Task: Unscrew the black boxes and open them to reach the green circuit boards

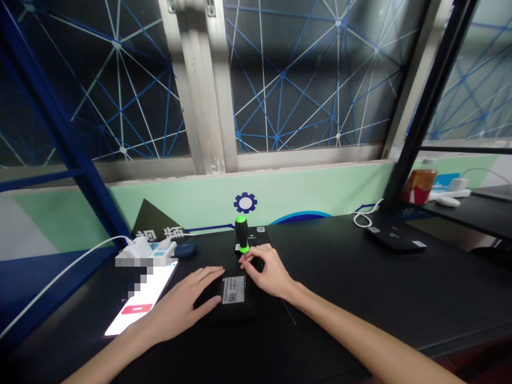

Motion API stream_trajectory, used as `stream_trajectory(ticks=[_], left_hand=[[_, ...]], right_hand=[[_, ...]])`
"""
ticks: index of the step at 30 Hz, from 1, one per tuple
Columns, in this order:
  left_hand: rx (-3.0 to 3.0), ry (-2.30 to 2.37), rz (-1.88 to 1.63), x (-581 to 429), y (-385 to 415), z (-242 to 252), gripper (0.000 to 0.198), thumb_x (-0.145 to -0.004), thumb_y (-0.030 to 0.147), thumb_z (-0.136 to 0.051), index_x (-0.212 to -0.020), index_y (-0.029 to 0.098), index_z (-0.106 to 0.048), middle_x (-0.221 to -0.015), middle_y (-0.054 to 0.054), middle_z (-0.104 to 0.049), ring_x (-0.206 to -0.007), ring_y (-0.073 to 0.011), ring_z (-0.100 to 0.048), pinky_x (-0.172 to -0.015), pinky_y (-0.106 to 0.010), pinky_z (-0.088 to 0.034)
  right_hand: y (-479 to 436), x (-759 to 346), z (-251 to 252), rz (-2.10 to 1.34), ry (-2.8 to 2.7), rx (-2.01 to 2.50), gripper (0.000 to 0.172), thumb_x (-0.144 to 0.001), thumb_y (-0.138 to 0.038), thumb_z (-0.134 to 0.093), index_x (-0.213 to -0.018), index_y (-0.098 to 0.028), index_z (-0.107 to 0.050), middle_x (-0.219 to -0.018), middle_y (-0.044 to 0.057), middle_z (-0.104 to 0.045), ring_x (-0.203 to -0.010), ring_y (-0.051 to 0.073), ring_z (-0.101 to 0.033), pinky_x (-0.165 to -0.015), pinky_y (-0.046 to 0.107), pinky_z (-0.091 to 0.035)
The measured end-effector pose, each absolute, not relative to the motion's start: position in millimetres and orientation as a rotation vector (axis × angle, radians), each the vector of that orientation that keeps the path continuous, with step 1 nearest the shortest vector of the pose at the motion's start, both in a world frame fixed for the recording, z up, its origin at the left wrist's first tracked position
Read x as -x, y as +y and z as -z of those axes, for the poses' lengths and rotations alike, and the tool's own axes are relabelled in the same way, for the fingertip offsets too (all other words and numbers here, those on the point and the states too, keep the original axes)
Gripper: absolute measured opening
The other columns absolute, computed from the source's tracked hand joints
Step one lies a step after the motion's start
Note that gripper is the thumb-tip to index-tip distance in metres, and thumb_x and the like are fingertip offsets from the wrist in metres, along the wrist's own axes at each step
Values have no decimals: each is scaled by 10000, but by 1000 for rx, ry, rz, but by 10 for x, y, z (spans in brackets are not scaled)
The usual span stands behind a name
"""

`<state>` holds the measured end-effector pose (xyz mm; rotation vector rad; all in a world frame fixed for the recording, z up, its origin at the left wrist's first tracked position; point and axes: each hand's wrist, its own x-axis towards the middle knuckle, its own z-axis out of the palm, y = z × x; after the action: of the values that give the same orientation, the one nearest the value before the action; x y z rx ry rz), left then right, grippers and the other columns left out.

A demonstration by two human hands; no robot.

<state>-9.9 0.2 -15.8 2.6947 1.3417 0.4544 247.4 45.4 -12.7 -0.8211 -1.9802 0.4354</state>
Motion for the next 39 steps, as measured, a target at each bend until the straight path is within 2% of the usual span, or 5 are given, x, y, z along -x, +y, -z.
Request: stream_trajectory(ticks=[8,16,21,29,39], left_hand=[[-2690,1351,-434,108,16,182,531,-1005,534,-411,-1493,334,-349,-1508,-13,-445,-1370,-278,-429,-1124,-466,-372],[-2695,1346,-433,102,3,168,531,-1003,533,-415,-1489,327,-357,-1511,-13,-440,-1371,-275,-431,-1134,-473,-363],[-2704,1344,-453,102,8,173,525,-1002,528,-421,-1484,327,-369,-1498,-17,-459,-1360,-278,-446,-1124,-470,-378],[-2682,1363,-418,107,6,172,539,-1002,540,-409,-1497,337,-342,-1518,-12,-432,-1379,-283,-420,-1123,-482,-376],[-2701,1333,-461,112,8,181,529,-1005,527,-415,-1490,324,-361,-1499,-26,-458,-1368,-283,-436,-1121,-469,-380]], right_hand=[[532,-2485,180,-398,-1894,938,229,-793,-317,-776,-677,-204,-614,-717,-3,-708,-758,200,-644,-788,340,-433],[456,-2474,136,-521,-1960,747,125,-939,-253,-578,-883,-201,-677,-852,30,-725,-816,182,-674,-807,311,-482],[463,-2480,152,-493,-1967,773,147,-942,-255,-587,-859,-214,-701,-869,30,-757,-868,199,-692,-853,339,-464],[494,-2457,178,-529,-1881,795,123,-871,-308,-690,-809,-203,-668,-779,23,-721,-716,178,-663,-721,306,-503],[471,-2449,178,-774,-1871,682,156,-932,-316,-605,-963,-176,-667,-857,71,-746,-784,192,-713,-761,319,-558]])
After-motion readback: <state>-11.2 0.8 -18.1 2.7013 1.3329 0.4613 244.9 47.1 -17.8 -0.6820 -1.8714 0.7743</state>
